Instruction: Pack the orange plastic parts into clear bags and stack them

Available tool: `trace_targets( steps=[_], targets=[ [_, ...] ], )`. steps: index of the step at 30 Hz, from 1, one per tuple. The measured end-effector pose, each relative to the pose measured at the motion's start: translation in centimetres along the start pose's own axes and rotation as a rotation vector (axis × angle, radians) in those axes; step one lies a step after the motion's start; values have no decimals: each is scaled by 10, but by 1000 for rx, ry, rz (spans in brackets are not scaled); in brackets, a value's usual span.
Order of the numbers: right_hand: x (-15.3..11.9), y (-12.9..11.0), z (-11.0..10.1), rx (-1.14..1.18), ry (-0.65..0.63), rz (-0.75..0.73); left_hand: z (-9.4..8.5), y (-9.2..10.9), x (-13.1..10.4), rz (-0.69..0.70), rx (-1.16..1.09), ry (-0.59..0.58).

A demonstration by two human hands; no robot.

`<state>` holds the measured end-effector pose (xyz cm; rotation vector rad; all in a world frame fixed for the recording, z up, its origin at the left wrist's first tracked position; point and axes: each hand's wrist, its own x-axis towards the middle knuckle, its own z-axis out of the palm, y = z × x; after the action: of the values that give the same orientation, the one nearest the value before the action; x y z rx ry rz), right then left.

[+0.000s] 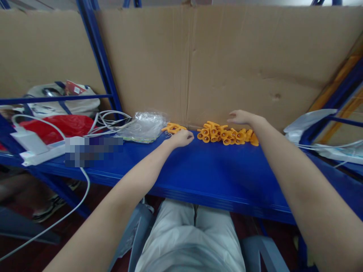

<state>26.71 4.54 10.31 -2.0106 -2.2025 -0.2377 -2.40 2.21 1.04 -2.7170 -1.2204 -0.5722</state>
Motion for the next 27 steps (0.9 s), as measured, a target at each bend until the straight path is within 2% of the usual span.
trace_targets(
  steps=[4,9,11,15,18,23,27],
  targets=[
    [-24,45,-1,-55,153,306,3,13,1,57,-4,20],
    [-60,75,31,101,246,506,4,37,0,128,-28,4],
    [-66,80,48,157,227,524,4,45,-1,152,-43,-8],
    [-66,84,80,244,109,488,6,54,-2,166,-79,-35],
    [-65,88,97,328,159,542,9,54,-3,166,-113,-43],
    [-68,94,105,442,264,509,9,49,-2,155,-82,-30],
    [-72,94,103,478,260,540,3,34,-3,135,83,5]
  ],
)
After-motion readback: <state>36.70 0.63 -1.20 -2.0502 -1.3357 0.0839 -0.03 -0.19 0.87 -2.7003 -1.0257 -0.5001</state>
